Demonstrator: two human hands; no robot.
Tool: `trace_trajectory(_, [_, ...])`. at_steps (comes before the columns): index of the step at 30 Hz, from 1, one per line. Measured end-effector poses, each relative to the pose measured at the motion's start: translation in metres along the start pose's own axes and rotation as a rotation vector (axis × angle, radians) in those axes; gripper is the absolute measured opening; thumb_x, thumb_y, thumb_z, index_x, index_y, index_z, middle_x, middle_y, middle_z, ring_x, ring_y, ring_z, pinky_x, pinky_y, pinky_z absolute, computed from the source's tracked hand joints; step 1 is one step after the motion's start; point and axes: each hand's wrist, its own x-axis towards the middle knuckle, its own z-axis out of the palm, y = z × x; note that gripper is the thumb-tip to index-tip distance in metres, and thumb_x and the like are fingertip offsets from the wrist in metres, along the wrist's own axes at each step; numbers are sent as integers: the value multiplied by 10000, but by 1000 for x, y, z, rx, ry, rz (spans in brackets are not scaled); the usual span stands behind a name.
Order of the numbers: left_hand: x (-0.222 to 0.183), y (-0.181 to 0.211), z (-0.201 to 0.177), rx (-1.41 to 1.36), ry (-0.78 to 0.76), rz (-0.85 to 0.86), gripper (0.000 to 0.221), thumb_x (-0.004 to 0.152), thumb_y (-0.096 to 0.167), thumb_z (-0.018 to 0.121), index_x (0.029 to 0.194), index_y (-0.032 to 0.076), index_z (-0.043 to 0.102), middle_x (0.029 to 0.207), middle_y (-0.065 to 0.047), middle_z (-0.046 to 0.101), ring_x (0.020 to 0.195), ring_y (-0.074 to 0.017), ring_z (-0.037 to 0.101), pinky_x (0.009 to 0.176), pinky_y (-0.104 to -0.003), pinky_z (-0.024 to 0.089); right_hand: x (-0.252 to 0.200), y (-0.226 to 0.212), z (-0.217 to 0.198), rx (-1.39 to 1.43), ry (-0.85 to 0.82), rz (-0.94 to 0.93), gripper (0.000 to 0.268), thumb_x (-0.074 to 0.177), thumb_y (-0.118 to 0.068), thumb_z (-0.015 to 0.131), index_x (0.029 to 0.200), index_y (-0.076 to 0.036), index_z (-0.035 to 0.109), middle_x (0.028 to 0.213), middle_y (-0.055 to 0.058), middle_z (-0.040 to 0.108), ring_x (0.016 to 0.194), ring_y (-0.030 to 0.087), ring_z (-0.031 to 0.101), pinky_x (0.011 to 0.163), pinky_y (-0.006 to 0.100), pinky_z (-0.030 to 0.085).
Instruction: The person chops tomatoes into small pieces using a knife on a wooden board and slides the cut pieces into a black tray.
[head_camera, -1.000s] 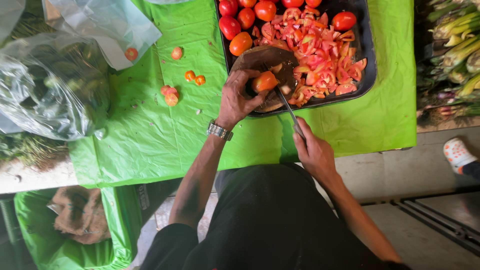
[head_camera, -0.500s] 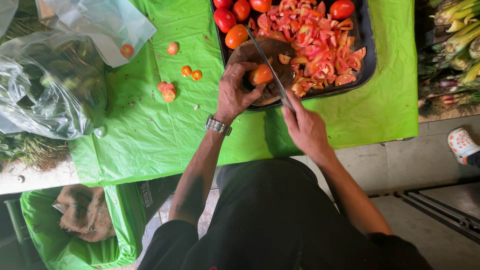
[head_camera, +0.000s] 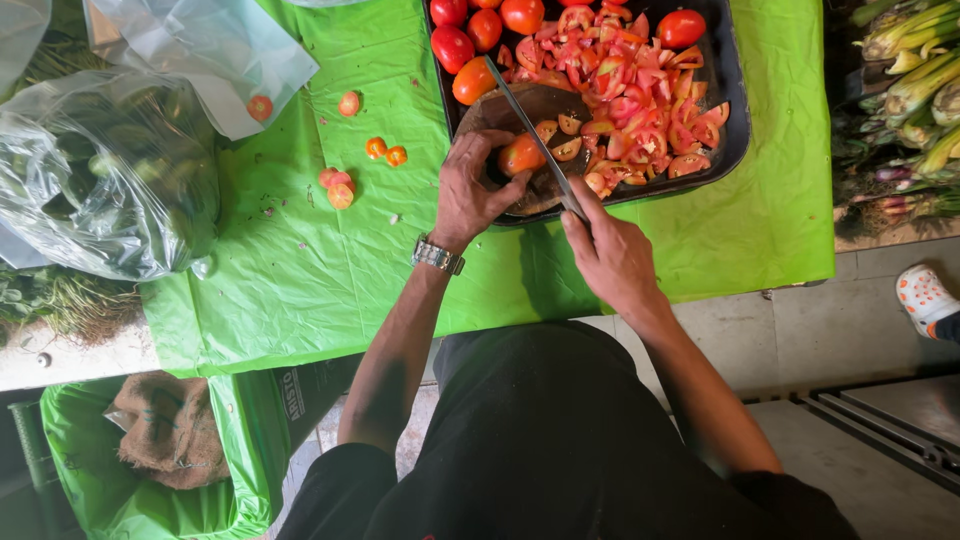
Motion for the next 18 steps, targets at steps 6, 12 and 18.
trace_trajectory(6, [-3, -3, 2, 8, 15, 9, 428, 768, 181, 844, 1138, 46, 675, 1099, -117, 704, 1039, -322, 661, 954, -412, 529, -34, 22, 18, -120, -73, 38, 519, 1026, -348, 558, 1513, -181, 499, 769, 198, 692, 679, 411, 679, 621, 510, 511])
trace_trajectory(12, [0, -1, -1, 7, 31, 14, 421, 764, 179, 838, 1131, 49, 676, 1080, -115, 691, 1031, -329, 661, 942, -419, 530, -57, 14, -13, 117, -26, 26, 475, 1036, -340, 552, 1468, -148, 507, 1121, 162, 755, 857, 368, 734, 729, 435, 558])
trace_trajectory(18, [-1, 0, -1, -1, 33, 22, 425, 770, 186, 841, 1133, 45, 670, 1083, -114, 682, 1039, -321, 665, 946, -415, 532, -7, -6, -2, 49, -33, 68, 483, 1032, -367, 556, 1483, -197, 522, 803, 173, 718, 721, 391, 710, 651, 492, 531])
